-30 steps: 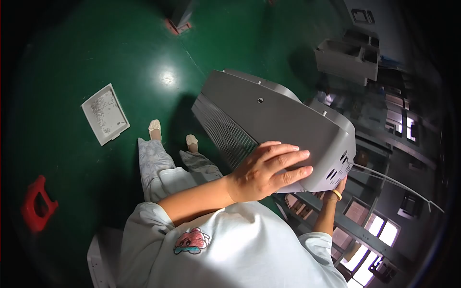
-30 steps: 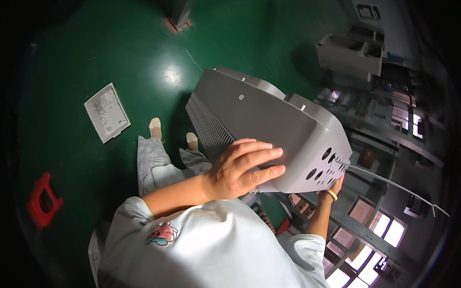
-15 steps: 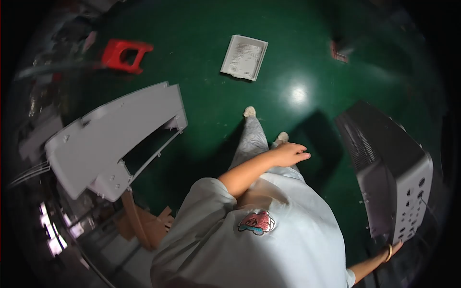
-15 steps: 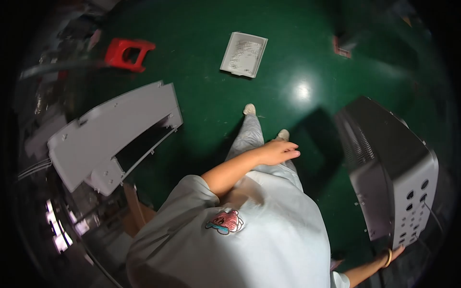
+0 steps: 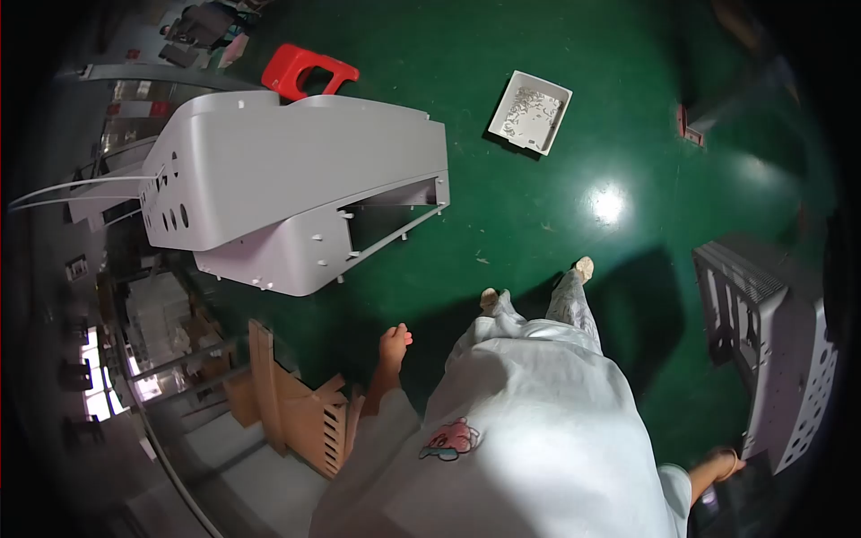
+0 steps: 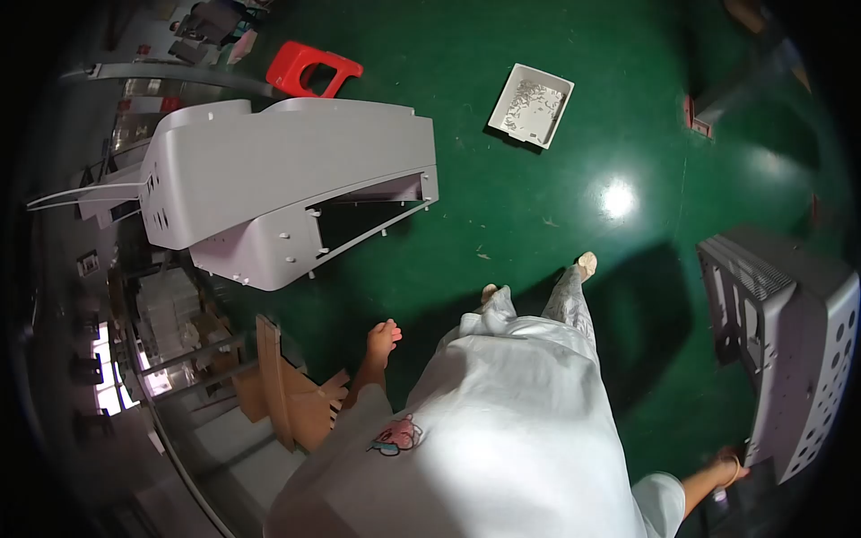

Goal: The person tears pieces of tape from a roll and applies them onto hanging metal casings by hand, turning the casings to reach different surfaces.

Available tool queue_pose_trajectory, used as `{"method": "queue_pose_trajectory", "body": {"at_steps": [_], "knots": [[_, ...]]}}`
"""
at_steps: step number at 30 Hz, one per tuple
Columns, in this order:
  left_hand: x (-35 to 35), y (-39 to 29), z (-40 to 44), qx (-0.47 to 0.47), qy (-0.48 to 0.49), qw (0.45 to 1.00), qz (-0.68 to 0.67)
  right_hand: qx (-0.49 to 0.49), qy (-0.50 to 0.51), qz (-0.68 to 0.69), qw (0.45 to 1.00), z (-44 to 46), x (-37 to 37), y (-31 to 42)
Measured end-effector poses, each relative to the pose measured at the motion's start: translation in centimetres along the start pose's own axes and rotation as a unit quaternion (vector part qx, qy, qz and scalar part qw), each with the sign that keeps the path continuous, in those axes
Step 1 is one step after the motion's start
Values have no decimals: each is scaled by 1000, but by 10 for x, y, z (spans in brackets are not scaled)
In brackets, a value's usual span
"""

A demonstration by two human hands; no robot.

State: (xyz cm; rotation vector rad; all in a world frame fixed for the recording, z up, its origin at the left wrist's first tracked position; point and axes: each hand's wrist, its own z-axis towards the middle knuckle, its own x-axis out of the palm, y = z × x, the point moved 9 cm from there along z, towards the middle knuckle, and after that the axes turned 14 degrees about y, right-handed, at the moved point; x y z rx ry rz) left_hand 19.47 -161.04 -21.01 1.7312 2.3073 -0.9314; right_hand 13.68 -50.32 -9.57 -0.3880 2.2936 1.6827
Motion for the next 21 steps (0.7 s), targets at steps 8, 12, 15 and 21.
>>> {"method": "queue_pose_trajectory", "body": {"at_steps": [8,12,15,21], "knots": [[-190,-89,-62,332,-130,931,-74,330,319,-12,888,-334,109,-358],[-256,-203,-161,449,-251,857,22,251,597,-225,728,-520,192,-378],[-250,-283,-236,567,-303,749,158,86,781,-287,548,-649,254,-372],[-139,-379,-334,739,-326,485,335,-177,863,-226,417,-821,275,-250]]}}
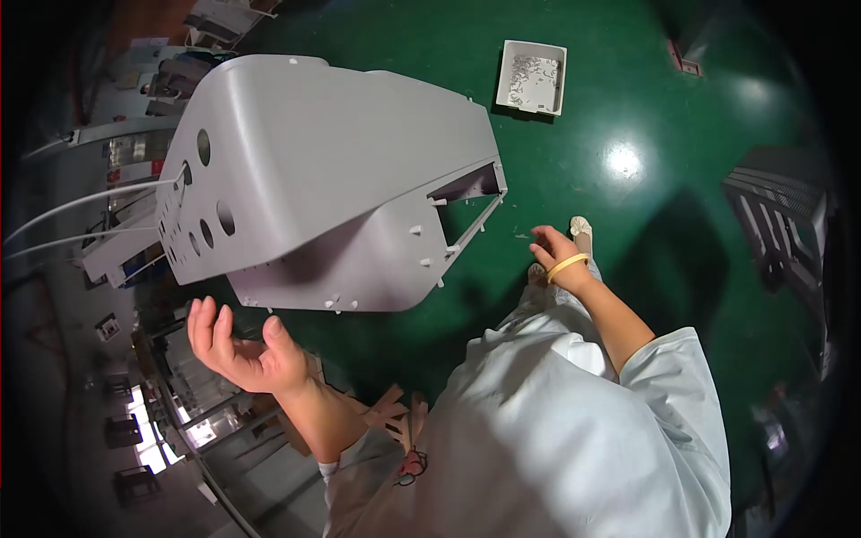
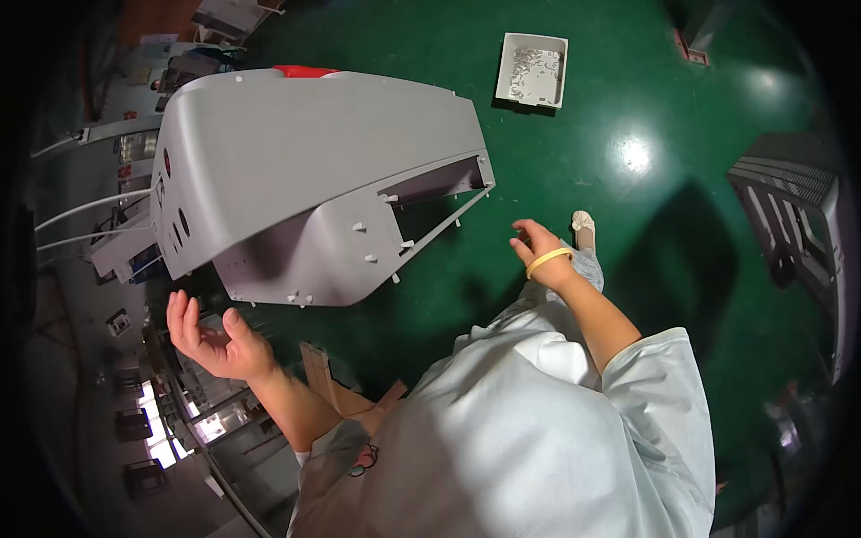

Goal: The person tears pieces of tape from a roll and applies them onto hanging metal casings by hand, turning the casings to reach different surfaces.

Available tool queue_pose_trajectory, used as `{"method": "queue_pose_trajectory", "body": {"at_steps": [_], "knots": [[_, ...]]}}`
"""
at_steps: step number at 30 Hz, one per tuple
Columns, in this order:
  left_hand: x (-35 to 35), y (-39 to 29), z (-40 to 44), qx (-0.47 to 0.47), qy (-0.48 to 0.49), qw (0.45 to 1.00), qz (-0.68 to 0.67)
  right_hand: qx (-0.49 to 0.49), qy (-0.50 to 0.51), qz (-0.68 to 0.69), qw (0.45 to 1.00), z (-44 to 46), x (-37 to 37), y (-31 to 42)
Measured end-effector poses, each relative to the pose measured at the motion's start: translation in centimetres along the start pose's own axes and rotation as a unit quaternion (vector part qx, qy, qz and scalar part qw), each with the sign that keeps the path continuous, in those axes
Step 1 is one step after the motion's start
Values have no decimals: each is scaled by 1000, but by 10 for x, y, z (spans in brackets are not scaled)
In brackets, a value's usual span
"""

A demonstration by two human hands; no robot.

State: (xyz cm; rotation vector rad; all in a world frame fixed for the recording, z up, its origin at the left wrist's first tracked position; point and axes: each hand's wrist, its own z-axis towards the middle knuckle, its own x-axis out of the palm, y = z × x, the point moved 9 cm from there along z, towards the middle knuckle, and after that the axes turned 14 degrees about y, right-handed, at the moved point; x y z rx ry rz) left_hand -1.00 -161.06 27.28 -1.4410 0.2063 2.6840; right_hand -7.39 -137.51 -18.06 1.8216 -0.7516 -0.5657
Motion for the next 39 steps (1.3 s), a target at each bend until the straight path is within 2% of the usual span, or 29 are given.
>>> {"method": "queue_pose_trajectory", "body": {"at_steps": [1,4,5,6,7,8,11,14,16,18,20,23,25,30,34,36,39], "knots": [[1,-15,11,41,-15,999,5,-66,-32,-58,996,-1,-3,39],[16,-23,42,-45,-18,996,-73,-112,-1,-44,993,-6,-2,108],[22,-32,49,-46,-13,996,-73,-159,-2,-80,984,-6,0,123],[30,-34,55,-78,12,994,-72,-204,-2,-116,972,-8,2,136],[38,-33,60,-113,35,991,-69,-201,40,-122,971,-6,7,143],[45,-38,65,-112,76,991,-3,-234,39,-158,959,-7,9,150],[43,-33,69,-149,78,986,-20,-214,136,-157,954,-3,22,161],[39,-31,67,-166,94,981,-40,-225,165,-169,945,-1,21,167],[37,-26,62,-175,49,977,-115,-235,186,-158,941,4,22,170],[39,-21,56,-184,53,974,-122,-239,234,-164,928,8,28,169],[36,-14,49,-130,68,979,-138,-233,255,-153,926,13,31,172],[41,-11,46,-121,70,980,-139,-250,256,-119,926,15,26,179],[45,-12,42,-92,67,982,-151,-290,140,-123,939,13,4,198],[41,-19,45,-75,85,991,-69,-400,88,-137,902,-13,-10,270],[54,-41,64,-50,89,995,-2,-398,101,-179,894,-26,-8,296],[59,-49,71,-70,103,992,-12,-433,67,-217,872,-35,-13,303],[62,-56,76,-48,94,994,-30,-450,-1,-240,860,-42,-32,312]]}}
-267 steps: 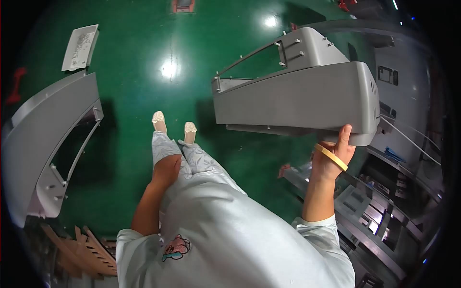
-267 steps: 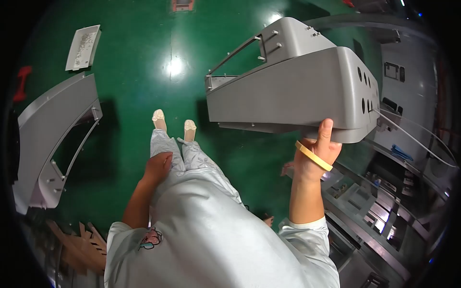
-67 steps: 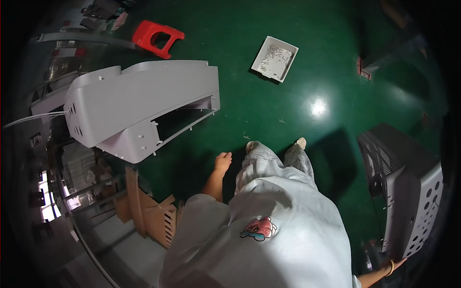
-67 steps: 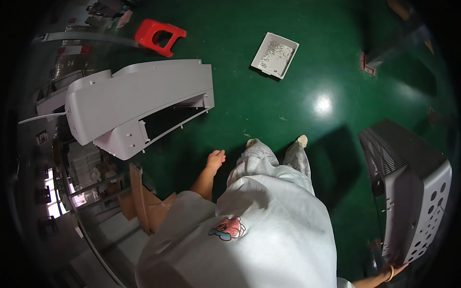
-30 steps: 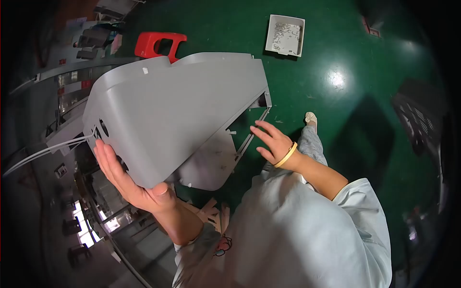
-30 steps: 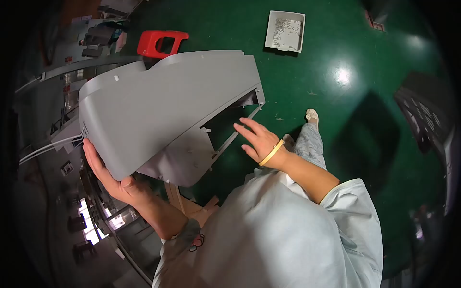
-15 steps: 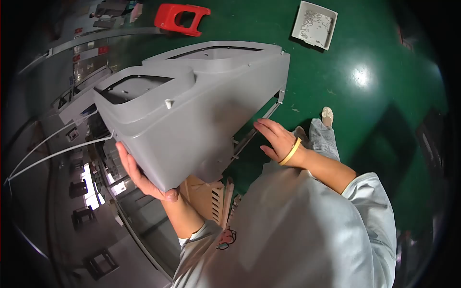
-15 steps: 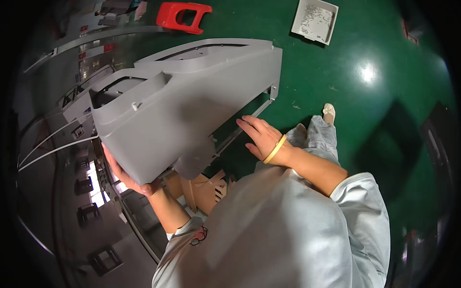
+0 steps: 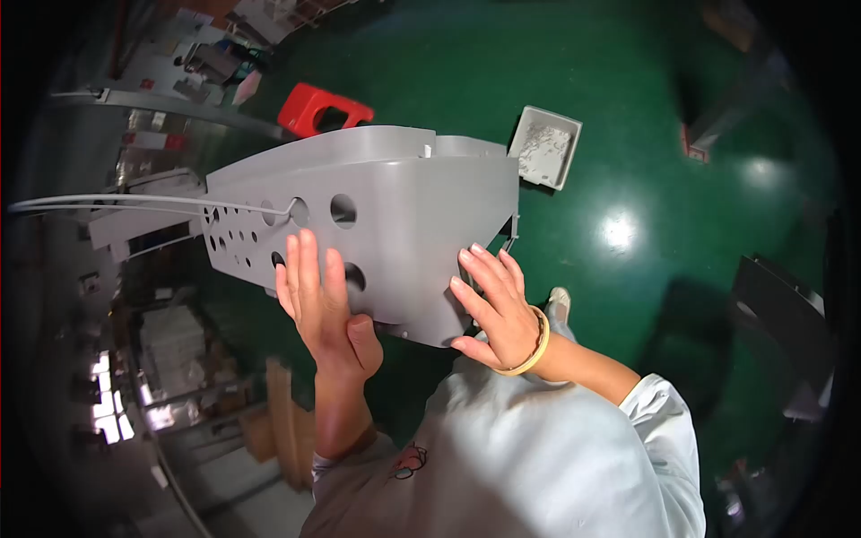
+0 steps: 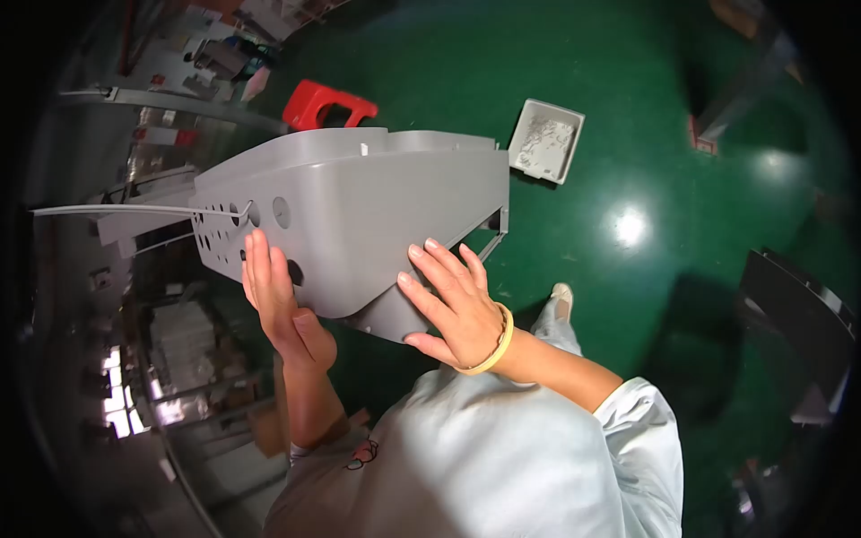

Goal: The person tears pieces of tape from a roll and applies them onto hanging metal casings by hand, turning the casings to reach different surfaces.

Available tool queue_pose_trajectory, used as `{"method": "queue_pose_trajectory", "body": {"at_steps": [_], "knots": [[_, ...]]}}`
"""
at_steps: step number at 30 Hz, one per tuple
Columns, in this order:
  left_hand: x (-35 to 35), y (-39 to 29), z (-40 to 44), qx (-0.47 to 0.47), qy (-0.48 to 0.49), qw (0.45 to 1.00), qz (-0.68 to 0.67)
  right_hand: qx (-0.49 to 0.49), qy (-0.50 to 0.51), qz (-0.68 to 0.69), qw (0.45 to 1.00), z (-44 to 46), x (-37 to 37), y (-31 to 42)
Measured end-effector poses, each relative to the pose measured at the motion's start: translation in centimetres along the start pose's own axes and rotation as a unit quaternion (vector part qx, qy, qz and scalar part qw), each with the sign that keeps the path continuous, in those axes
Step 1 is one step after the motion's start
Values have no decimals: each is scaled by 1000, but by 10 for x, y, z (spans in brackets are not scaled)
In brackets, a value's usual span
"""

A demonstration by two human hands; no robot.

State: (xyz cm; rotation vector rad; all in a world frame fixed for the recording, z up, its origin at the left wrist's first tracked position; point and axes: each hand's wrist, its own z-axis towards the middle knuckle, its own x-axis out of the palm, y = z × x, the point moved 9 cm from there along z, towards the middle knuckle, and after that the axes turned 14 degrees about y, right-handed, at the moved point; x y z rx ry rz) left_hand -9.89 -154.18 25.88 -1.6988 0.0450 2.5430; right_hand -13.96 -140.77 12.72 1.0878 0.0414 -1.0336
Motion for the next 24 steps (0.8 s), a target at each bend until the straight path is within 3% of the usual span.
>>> {"method": "queue_pose_trajectory", "body": {"at_steps": [2,5,11,13,15,16,18,22,24], "knots": [[8,7,0,-3,44,999,8,-2,-18,-39,999,5,-19,9],[4,46,-8,-34,29,998,37,8,-61,-59,996,19,-44,33],[-18,191,-45,-175,-63,982,-11,61,-156,-122,978,35,-62,64],[-10,215,-46,-153,-97,970,-162,78,-207,-89,971,24,-64,56],[0,231,-46,-190,-106,903,-370,111,-245,-98,958,22,-61,60],[4,230,-43,-163,-117,865,-460,119,-248,-109,955,24,-61,65],[8,223,-43,-153,-117,850,-490,185,-292,-92,934,12,-63,65],[15,234,-45,-128,-109,828,-535,206,-346,25,915,18,-45,60],[17,233,-45,-109,-107,819,-552,155,-387,88,905,21,-39,67]]}}
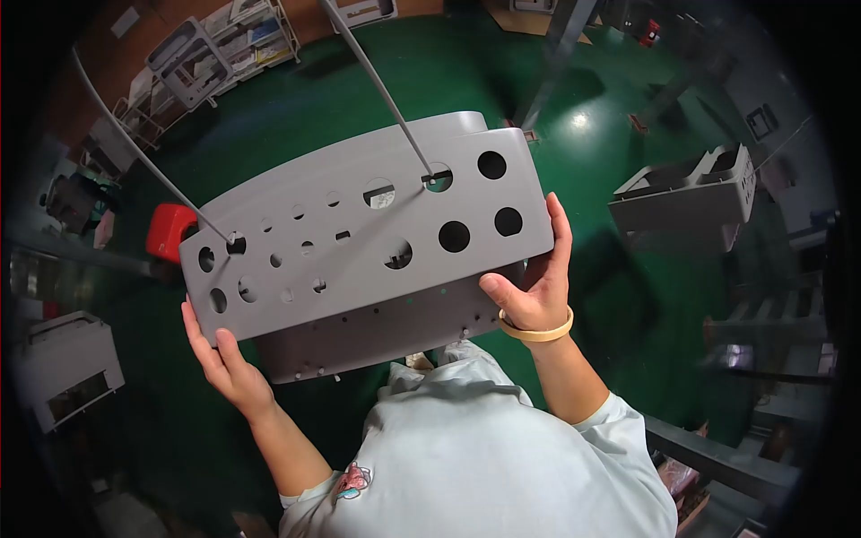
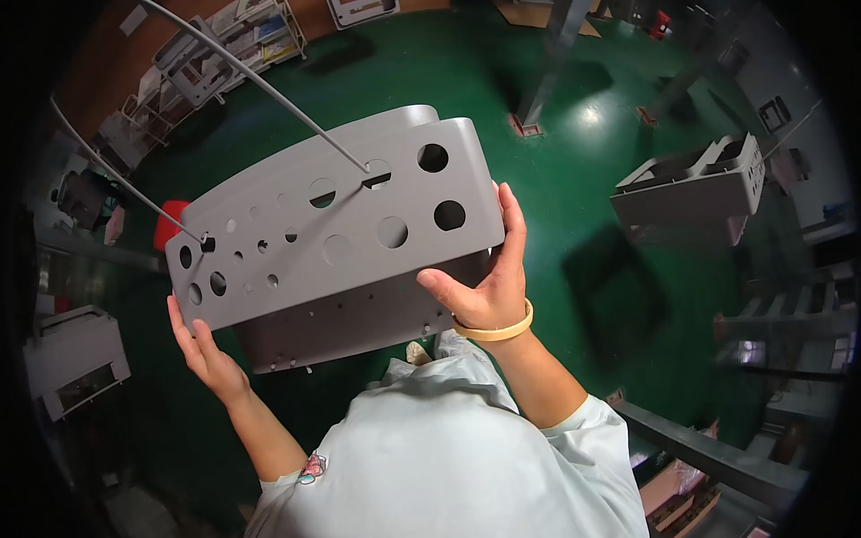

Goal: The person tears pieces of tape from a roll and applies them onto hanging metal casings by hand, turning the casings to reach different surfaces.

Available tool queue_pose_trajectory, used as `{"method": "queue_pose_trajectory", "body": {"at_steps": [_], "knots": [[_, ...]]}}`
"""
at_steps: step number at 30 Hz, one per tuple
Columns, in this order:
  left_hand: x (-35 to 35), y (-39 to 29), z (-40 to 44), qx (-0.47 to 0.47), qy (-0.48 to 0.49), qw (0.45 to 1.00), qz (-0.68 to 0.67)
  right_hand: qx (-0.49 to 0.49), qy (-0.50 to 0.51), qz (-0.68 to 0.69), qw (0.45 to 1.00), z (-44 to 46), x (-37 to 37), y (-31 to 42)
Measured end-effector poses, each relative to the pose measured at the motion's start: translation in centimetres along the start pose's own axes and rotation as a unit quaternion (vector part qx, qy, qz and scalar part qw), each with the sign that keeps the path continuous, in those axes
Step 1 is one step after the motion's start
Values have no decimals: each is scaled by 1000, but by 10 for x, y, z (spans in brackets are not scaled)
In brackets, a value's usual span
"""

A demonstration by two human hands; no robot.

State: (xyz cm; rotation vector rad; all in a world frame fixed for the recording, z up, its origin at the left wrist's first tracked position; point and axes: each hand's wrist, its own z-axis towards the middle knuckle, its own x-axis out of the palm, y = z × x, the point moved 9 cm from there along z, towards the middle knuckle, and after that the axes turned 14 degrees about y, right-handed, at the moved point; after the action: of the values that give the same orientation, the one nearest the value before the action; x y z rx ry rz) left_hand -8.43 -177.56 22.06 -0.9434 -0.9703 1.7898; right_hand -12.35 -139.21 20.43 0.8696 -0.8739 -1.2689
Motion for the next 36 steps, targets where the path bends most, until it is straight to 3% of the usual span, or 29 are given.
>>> {"method": "queue_pose_trajectory", "body": {"at_steps": [13,18,21,28,31,33,34,35,36], "knots": [[22,-8,-3,-21,15,995,-97,-19,-102,40,994,-40,-9,27],[32,-7,-3,-25,24,997,-71,-29,-126,-43,991,-52,-21,27],[44,-5,0,-31,34,996,-82,-34,-137,-12,990,-52,-26,32],[70,-2,4,-23,52,994,-93,36,-268,69,960,-68,-63,12],[74,1,7,-28,55,994,-92,3,-239,50,970,-60,-76,16],[81,0,10,-18,71,994,-84,-9,-198,-25,980,-61,-81,11],[85,0,11,-18,85,993,-83,-57,-172,-271,945,-58,-72,33],[89,2,12,-17,94,993,-74,-100,-137,-500,849,-56,-52,48],[95,0,15,-6,107,993,-49,-59,-98,-588,801,-57,-46,45]]}}
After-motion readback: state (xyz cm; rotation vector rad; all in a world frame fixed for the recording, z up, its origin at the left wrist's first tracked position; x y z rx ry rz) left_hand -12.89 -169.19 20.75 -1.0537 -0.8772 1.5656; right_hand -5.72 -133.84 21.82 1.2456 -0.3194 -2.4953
